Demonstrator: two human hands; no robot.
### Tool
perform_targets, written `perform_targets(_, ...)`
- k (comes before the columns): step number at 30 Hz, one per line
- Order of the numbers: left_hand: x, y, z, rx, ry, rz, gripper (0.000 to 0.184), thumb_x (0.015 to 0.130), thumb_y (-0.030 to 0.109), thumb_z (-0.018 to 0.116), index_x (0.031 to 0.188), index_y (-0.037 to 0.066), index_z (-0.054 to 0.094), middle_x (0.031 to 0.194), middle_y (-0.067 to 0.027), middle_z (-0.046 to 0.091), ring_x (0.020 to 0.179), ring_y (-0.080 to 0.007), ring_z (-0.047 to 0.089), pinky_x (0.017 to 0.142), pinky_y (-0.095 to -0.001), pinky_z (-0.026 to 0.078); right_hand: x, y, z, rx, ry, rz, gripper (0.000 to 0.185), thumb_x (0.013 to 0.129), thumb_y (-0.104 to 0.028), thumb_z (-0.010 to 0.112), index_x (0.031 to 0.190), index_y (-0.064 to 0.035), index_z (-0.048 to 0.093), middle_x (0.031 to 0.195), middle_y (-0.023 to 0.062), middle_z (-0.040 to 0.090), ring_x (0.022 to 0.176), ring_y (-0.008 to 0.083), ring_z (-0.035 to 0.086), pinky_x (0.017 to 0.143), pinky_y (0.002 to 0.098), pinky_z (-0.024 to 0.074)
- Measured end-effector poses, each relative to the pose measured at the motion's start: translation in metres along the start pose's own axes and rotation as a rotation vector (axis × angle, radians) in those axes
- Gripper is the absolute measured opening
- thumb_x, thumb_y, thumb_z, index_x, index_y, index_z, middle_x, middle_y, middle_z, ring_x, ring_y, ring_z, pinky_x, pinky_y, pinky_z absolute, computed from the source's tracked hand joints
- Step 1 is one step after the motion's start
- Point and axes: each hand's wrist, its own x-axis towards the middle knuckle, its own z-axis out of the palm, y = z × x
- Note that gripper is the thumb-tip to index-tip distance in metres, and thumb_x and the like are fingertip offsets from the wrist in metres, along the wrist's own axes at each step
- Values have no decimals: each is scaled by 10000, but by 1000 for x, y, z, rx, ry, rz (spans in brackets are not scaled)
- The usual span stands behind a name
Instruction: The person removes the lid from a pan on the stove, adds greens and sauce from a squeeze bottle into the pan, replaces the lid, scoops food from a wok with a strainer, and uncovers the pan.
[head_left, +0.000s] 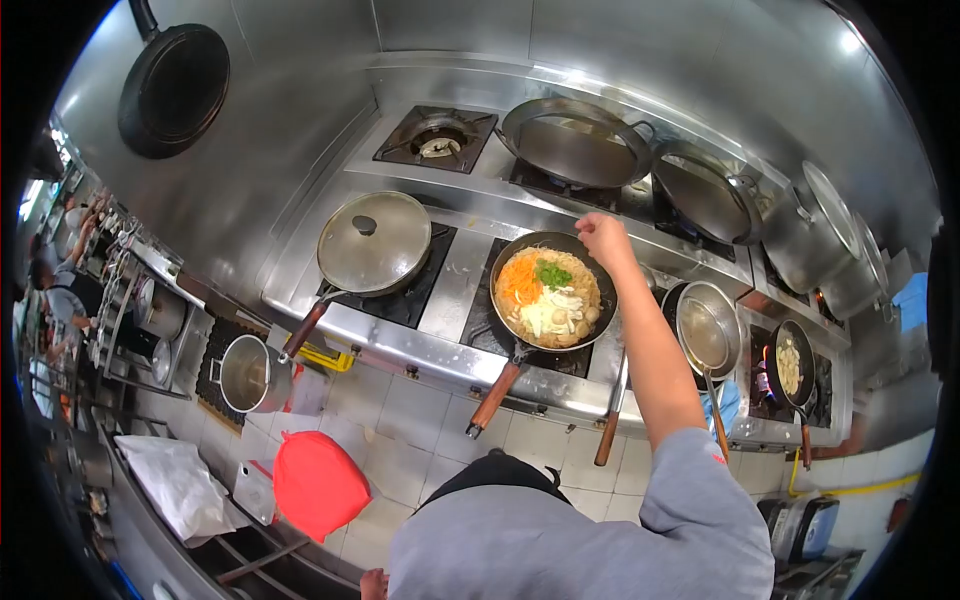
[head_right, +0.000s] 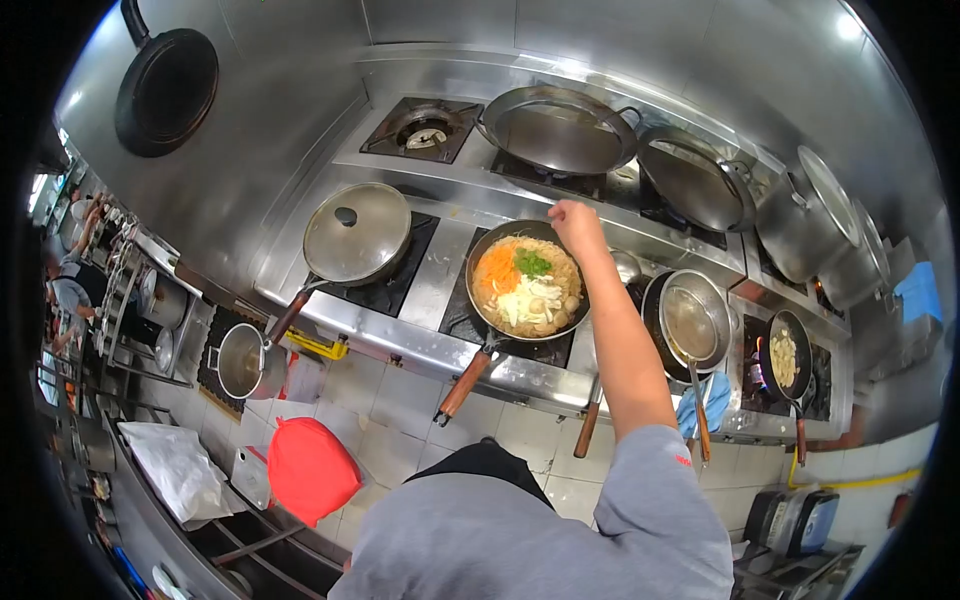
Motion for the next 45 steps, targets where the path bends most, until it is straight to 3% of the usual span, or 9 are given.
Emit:
perform_targets(11, 87, 143, 4, -177, -155, 6, 234, 848, 208, 519, 1004, 34, 522, 740, -80, 589, 473, -162, 542, 420, -258, 458, -74, 39, 21, -20, 227, -148, 130, 727, -5, 547, 827, -32, 624, 749, 114, 628, 706, 170, 590, 657, 275, 460)
perform_targets(21, 191, 209, -7, 272, -508, 155, 232, 824, 231, 535, 933, 28, 564, 753, -86, 597, 510, -179, 559, 440, -288, 468, -485, -3, 6, 752, 451, 636, 139, 830, -113, 567, 909, 0, 589, 684, 36, 574, 609, 90, 536, 540, 220, 429)
perform_targets(23, 205, 233, -11, 450, -568, 221, 228, 828, 228, 528, 915, 20, 557, 754, -85, 592, 549, -179, 571, 449, -294, 475, -576, 7, 28, 555, 473, 911, 143, 821, -141, 585, 835, 0, 596, 633, 32, 567, 578, 80, 527, 512, 212, 416)
perform_targets(26, 330, 218, 0, 982, -866, 1054, 275, 828, 260, 520, 963, 22, 544, 797, -99, 610, 537, -184, 563, 464, -305, 483, -674, -9, 62, 265, 346, 1099, 174, 807, -172, 603, 755, -6, 596, 582, 37, 564, 536, 99, 523, 500, 233, 421)
perform_targets(28, 305, 254, 21, 886, -833, 745, 270, 829, 253, 518, 973, 26, 539, 792, -98, 604, 528, -185, 560, 456, -304, 482, -729, -33, 87, -3, 283, 1017, 208, 795, -184, 612, 689, -7, 586, 579, 63, 574, 527, 125, 532, 503, 269, 433)
perform_targets(29, 286, 270, 31, 756, -738, 432, 266, 829, 246, 515, 983, 29, 534, 787, -98, 598, 520, -185, 557, 448, -302, 481, -750, -39, 103, 135, 518, 966, 249, 787, -232, 617, 698, -2, 589, 581, 81, 582, 530, 145, 545, 512, 299, 442)
perform_targets(36, 190, 285, 122, 869, -989, 454, 230, 821, 204, 510, 956, 19, 531, 739, -122, 582, 487, -183, 525, 417, -291, 447, -833, -140, 51, -144, 1018, 1345, 414, 830, -371, 543, 631, -8, 561, 528, 119, 508, 491, 211, 483, 488, 344, 384)
perform_targets(39, 180, 269, 158, 1185, -1352, 1146, 213, 823, 210, 502, 937, 32, 524, 726, -112, 576, 475, -184, 522, 396, -296, 435, -871, -175, 26, 92, 1441, 1247, 305, 820, -268, 575, 706, 15, 584, 570, 114, 547, 519, 166, 507, 541, 315, 422)
perform_targets(45, 140, 235, 197, 1519, -1386, 1115, 216, 826, 218, 503, 937, 34, 522, 723, -109, 576, 472, -184, 521, 392, -298, 434, -1001, -206, 8, -85, 1823, 1298, 242, 809, -235, 608, 729, -7, 602, 557, 52, 536, 498, 107, 466, 489, 287, 388)
